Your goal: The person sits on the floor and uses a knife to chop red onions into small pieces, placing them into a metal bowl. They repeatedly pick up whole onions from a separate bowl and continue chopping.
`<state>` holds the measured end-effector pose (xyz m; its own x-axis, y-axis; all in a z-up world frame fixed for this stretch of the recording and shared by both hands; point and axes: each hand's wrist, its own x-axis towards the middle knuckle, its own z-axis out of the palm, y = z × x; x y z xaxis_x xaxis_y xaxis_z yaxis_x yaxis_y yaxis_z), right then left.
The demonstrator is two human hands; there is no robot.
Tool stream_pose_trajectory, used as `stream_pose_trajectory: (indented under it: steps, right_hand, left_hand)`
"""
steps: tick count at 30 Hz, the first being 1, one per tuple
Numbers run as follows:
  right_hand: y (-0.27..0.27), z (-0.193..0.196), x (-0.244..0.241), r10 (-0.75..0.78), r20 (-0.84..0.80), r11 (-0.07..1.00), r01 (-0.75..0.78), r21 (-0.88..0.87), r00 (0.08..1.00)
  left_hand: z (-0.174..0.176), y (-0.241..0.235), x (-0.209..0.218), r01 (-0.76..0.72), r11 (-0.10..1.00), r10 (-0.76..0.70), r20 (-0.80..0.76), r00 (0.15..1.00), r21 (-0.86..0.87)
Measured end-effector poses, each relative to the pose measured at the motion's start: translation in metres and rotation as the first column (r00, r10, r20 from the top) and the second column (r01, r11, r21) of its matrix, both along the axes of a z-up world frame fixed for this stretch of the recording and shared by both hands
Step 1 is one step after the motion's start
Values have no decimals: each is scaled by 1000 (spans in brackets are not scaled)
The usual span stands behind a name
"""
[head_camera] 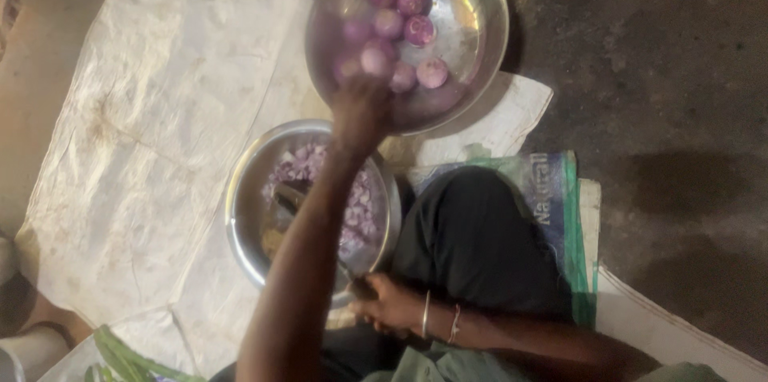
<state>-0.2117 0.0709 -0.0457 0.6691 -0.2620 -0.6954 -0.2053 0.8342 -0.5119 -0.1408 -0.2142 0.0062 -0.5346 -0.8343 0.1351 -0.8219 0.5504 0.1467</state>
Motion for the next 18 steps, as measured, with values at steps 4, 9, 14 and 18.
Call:
stream_pose_trajectory:
  steps: [4, 9, 14, 18]
  right_hand:
    - [9, -22, 12, 42, -6, 997, -42, 61, 999]
    - [20, -23, 10, -118, 138, 991, 125, -46, 983]
    - [14, -9, 3, -27, 132, 999, 29, -18, 991]
    - [10, -10, 0, -32, 218, 998, 44, -54, 975]
  left_hand:
    - [-8, -25, -50, -183, 979, 161, -197, 967, -96]
    - [31, -53, -31, -463, 884, 468, -112, 877, 70]
    - [55, -70, -13, -472, 795, 403, 249, 881, 382]
    - [60, -74, -20, -475, 784, 369, 314, 875, 400]
